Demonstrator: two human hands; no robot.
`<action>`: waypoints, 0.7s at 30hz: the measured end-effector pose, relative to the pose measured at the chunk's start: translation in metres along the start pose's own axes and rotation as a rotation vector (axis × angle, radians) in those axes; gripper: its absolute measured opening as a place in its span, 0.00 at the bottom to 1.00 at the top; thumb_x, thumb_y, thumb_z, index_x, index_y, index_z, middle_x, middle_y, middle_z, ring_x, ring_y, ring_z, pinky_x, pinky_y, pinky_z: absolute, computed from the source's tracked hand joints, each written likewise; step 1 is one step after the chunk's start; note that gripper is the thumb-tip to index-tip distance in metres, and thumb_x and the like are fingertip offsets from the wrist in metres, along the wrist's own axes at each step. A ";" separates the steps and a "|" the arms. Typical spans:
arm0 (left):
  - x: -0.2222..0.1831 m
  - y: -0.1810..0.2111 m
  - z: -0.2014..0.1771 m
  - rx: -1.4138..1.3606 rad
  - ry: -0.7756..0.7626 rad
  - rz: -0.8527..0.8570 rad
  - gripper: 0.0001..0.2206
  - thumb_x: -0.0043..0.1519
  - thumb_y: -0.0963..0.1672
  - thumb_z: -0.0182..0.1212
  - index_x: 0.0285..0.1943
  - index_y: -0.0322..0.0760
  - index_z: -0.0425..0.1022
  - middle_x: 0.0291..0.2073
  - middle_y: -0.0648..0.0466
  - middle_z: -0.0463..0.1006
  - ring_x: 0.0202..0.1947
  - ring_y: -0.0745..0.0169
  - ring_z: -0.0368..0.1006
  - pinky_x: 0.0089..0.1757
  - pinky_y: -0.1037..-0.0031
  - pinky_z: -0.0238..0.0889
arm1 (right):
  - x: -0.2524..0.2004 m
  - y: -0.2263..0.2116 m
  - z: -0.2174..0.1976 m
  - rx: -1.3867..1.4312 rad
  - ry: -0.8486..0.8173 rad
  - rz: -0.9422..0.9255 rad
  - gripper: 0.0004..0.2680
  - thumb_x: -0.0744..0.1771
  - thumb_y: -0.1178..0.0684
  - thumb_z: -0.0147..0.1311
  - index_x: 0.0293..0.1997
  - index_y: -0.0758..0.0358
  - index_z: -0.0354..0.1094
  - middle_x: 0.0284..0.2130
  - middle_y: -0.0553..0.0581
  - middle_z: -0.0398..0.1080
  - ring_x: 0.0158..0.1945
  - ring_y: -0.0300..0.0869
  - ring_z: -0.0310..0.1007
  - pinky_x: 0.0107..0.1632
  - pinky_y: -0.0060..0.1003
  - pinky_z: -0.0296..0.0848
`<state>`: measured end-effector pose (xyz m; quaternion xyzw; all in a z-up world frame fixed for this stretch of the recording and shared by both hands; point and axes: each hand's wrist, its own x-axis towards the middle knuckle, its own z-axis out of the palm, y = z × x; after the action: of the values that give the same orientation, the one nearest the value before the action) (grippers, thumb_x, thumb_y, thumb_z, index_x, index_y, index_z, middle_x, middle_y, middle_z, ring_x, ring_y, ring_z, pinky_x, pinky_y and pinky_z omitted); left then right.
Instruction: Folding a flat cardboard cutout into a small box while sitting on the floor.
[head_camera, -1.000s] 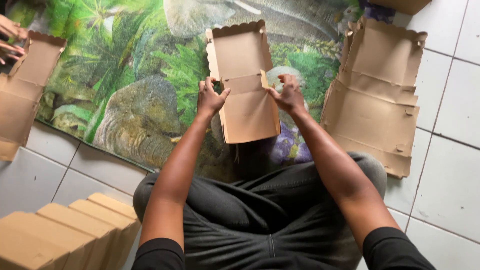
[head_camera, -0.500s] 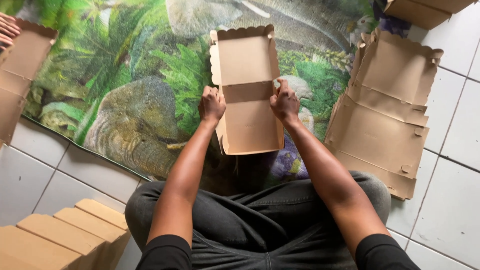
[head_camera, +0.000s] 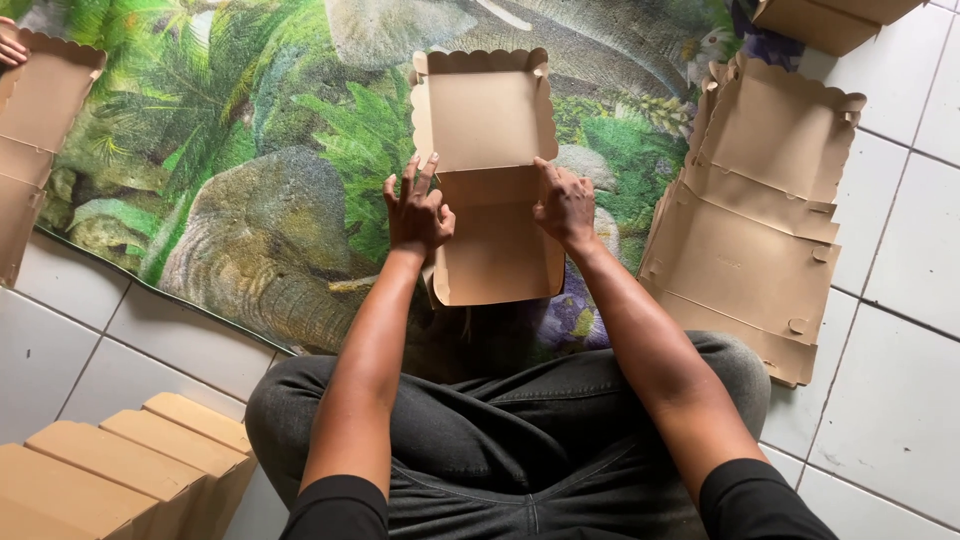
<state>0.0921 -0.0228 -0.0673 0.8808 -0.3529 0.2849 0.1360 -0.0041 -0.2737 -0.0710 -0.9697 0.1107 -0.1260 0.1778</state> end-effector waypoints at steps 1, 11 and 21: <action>0.001 0.000 0.001 -0.031 -0.009 -0.002 0.06 0.42 0.44 0.63 0.24 0.41 0.72 0.61 0.54 0.71 0.65 0.52 0.59 0.56 0.51 0.45 | 0.000 0.000 0.000 -0.017 0.006 -0.014 0.30 0.56 0.60 0.58 0.67 0.52 0.61 0.29 0.55 0.70 0.35 0.47 0.74 0.48 0.46 0.66; 0.063 0.039 -0.027 0.001 -0.506 0.068 0.40 0.54 0.48 0.70 0.74 0.41 0.50 0.74 0.43 0.48 0.72 0.43 0.49 0.65 0.44 0.40 | -0.004 0.016 0.016 -0.084 0.100 -0.153 0.22 0.57 0.60 0.56 0.57 0.51 0.64 0.30 0.52 0.71 0.37 0.47 0.75 0.47 0.45 0.66; 0.008 0.018 0.084 0.157 -0.532 0.182 0.37 0.45 0.43 0.69 0.68 0.33 0.63 0.62 0.39 0.69 0.61 0.40 0.66 0.58 0.46 0.54 | -0.014 -0.004 -0.005 -0.084 0.019 -0.150 0.21 0.57 0.61 0.57 0.56 0.53 0.63 0.32 0.54 0.72 0.40 0.47 0.76 0.49 0.43 0.67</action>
<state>0.1179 -0.0769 -0.1289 0.8972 -0.4305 0.0813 -0.0559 -0.0177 -0.2680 -0.0674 -0.9806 0.0446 -0.1435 0.1258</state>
